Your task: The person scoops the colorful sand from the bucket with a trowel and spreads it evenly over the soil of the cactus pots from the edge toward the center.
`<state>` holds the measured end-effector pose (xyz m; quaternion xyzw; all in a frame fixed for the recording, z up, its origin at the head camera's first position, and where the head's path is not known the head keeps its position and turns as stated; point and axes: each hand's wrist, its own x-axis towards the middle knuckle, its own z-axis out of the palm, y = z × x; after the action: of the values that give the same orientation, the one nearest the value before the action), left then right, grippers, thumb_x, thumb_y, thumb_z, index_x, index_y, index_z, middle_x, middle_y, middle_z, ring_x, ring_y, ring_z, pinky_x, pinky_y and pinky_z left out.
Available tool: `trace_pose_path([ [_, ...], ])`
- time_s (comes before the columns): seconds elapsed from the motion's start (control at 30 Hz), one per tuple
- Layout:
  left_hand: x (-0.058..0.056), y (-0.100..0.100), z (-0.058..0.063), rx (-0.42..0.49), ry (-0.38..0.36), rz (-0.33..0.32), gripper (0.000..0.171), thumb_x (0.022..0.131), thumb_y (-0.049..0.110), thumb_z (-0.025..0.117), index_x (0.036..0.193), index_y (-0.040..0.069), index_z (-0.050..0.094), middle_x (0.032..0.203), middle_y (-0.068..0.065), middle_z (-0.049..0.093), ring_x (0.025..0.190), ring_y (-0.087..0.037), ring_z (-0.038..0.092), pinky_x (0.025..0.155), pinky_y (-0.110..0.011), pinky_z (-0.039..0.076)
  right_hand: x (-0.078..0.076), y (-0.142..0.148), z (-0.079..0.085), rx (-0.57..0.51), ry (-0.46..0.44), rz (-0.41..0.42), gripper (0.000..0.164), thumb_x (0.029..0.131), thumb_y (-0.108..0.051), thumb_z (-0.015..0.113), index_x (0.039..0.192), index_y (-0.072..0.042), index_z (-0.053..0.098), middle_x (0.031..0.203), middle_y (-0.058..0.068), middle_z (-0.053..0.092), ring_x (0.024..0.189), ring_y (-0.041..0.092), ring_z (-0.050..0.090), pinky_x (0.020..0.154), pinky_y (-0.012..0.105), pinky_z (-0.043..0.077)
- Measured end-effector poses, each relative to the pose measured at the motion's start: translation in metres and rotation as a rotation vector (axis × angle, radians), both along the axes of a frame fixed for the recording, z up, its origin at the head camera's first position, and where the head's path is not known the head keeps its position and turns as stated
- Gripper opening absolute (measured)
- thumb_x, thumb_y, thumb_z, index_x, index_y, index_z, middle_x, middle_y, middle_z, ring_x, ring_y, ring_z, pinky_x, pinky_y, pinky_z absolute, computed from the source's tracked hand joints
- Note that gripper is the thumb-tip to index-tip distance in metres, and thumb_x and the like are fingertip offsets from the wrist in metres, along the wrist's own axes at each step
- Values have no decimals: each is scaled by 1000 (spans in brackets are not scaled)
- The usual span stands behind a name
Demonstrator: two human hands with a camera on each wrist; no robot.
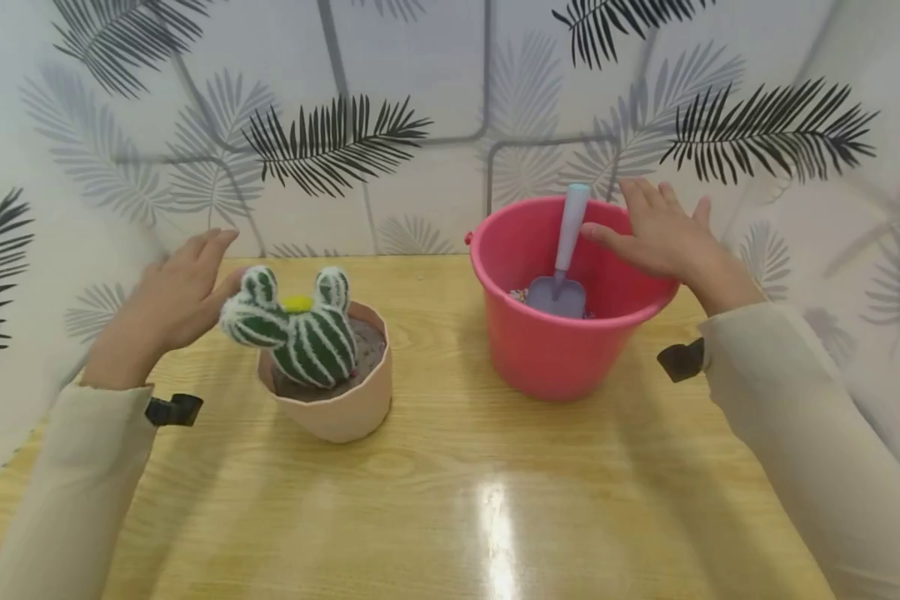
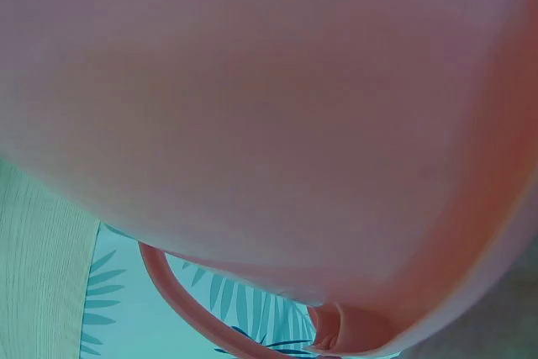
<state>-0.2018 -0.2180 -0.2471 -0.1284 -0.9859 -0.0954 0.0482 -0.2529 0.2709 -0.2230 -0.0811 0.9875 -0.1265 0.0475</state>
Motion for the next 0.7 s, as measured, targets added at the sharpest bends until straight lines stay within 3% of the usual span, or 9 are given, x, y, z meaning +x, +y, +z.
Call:
trace_pose_path([
  [0.47,29,12,5,33,64,-42,58,96,43,26,138,4,25,133,-24,35,117,-43,37,90,-57,32,3,0,1,-31,12,10,85,88,-54,37,142,-2,-4,144,29,1,130,47,-9,91,69,-14],
  [0.7,35,21,28,24,126,-59,56,96,40,28,138,4,25,131,-25,36,111,-45,40,85,-57,35,2,-5,1,-54,41,30,82,89,-51,39,142,-2,0,143,29,6,131,45,-1,92,69,-12],
])
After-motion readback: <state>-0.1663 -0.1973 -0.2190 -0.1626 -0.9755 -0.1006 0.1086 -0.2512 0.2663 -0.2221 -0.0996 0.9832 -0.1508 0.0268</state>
